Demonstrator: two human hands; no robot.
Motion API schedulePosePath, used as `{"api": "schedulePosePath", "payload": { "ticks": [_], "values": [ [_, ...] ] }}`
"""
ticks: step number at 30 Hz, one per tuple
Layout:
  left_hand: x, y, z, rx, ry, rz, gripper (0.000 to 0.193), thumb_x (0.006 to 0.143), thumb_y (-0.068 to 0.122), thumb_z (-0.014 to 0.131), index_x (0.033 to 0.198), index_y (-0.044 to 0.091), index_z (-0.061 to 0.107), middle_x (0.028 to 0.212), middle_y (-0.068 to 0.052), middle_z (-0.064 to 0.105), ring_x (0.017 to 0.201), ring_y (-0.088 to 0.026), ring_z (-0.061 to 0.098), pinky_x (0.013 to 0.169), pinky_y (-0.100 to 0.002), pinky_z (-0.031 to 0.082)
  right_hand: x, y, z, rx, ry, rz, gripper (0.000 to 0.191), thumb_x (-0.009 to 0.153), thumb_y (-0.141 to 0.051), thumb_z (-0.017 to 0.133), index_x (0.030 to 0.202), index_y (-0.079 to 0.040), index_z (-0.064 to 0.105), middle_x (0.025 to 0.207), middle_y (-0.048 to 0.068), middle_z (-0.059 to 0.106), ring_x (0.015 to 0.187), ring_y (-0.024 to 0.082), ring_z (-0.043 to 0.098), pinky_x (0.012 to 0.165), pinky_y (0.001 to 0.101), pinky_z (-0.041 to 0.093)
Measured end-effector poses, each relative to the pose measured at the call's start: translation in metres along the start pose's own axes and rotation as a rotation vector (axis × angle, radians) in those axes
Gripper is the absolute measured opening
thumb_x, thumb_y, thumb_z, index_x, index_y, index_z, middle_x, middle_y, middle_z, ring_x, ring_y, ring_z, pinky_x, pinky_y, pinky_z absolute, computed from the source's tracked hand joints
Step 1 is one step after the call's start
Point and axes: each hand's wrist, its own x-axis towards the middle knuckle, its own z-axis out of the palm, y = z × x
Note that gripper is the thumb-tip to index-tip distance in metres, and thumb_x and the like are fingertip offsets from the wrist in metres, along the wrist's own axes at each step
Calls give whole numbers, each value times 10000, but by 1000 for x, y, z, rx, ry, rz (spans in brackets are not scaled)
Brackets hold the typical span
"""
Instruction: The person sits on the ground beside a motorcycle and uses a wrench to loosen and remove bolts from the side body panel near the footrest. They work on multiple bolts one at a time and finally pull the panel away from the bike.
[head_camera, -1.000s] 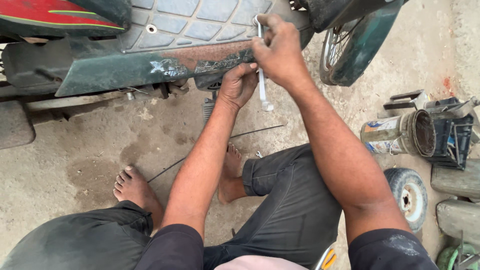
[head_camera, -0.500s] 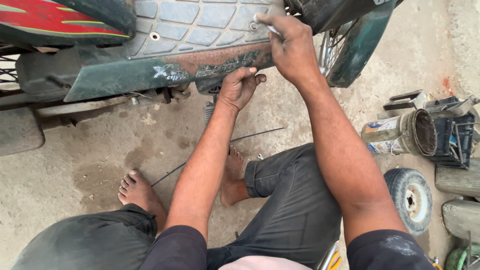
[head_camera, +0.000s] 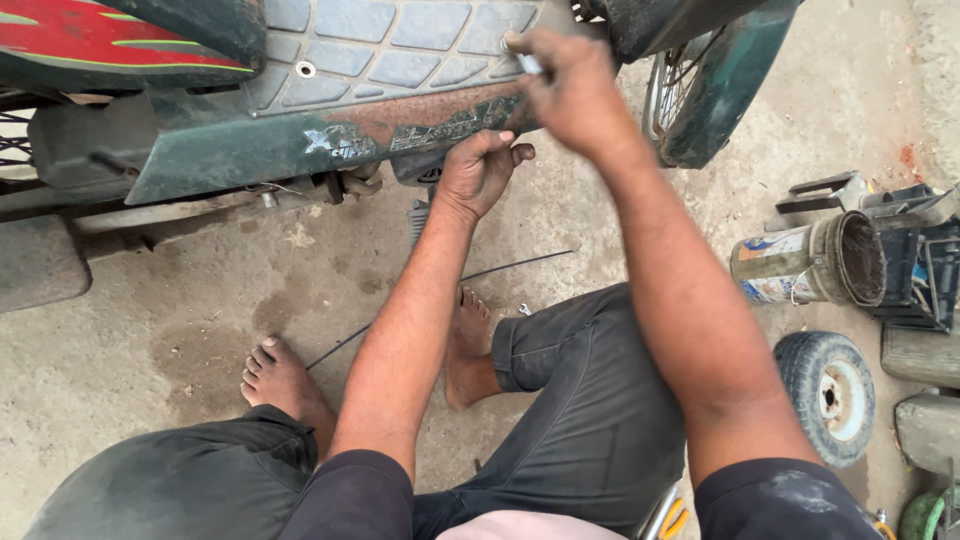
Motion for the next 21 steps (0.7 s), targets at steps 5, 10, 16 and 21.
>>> {"api": "schedulePosePath", "payload": {
  "ticks": [5, 10, 16, 21],
  "values": [
    [0, 0, 2, -58, -69, 60, 70, 980, 44, 709, 922, 20, 737, 1071, -97, 699, 1049, -230, 598, 956, -498, 504, -8, 12, -15, -170, 144, -210, 321, 952, 47, 724, 1212, -122, 808, 945, 141, 753, 887, 257, 729, 784, 398, 581],
    [-2, 4, 5, -13, 13, 2, 126, 862, 70, 673, 941, 30, 763, 1105, -81, 734, 1028, -204, 611, 904, -443, 491, -11, 2, -1, 82, 38, 144, 352, 982, -14, 651, 1301, -151, 706, 1115, 79, 762, 904, 200, 743, 829, 339, 639],
    [0, -4, -6, -37, -5, 38, 123, 931, 58, 668, 998, -1, 752, 1120, -99, 719, 1128, -216, 621, 1080, -409, 483, -11, -12, 20, -149, 119, -72, 447, 931, -50, 761, 1355, -21, 621, 1205, 160, 735, 1097, 266, 716, 988, 418, 568],
    [0, -2, -6, -17, 2, 17, 121, 873, 46, 685, 972, 23, 752, 1095, -73, 730, 1009, -205, 604, 898, -457, 484, -5, 9, -5, 28, -74, 80, 336, 993, -18, 664, 1298, -158, 689, 1223, 78, 732, 976, 195, 759, 907, 328, 635]
  ]
}}
